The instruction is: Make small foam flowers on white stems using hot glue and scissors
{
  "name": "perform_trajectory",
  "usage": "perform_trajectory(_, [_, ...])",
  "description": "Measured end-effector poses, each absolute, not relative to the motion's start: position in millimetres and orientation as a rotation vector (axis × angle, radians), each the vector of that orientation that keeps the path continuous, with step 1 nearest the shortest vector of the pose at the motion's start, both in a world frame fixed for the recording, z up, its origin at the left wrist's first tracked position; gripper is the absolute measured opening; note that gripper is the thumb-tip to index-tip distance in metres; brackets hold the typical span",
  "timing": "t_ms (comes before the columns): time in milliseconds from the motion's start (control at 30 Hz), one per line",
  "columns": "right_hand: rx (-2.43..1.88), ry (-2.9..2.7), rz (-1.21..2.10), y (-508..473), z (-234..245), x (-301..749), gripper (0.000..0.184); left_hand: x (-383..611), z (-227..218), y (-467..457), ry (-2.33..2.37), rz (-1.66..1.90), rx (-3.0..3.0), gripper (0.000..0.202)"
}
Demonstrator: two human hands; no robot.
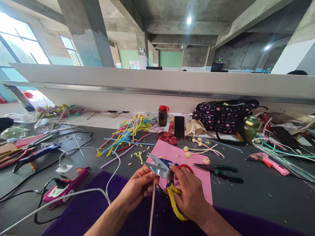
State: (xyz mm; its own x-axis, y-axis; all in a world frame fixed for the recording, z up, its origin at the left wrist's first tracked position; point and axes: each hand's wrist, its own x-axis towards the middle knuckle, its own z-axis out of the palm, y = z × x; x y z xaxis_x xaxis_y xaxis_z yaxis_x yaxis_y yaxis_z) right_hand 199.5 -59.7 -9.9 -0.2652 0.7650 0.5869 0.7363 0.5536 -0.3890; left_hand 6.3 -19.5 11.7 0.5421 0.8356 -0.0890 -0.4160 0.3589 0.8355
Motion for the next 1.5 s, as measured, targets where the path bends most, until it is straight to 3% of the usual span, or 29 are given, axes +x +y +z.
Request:
perform_trajectory(467, [-1.176, -2.028, 0.083, -60.5, -7.7, 197.5, 0.061, 6.0, 11.4, -18.8, 0.605, 0.869, 0.89, 0.025])
perform_trajectory(1500, [-1.182, -2.046, 0.03, -60.4, -8.6, 199.5, 0.053, 5.4, 13.7, -19.4, 0.604, 0.828, 0.925, 0.021])
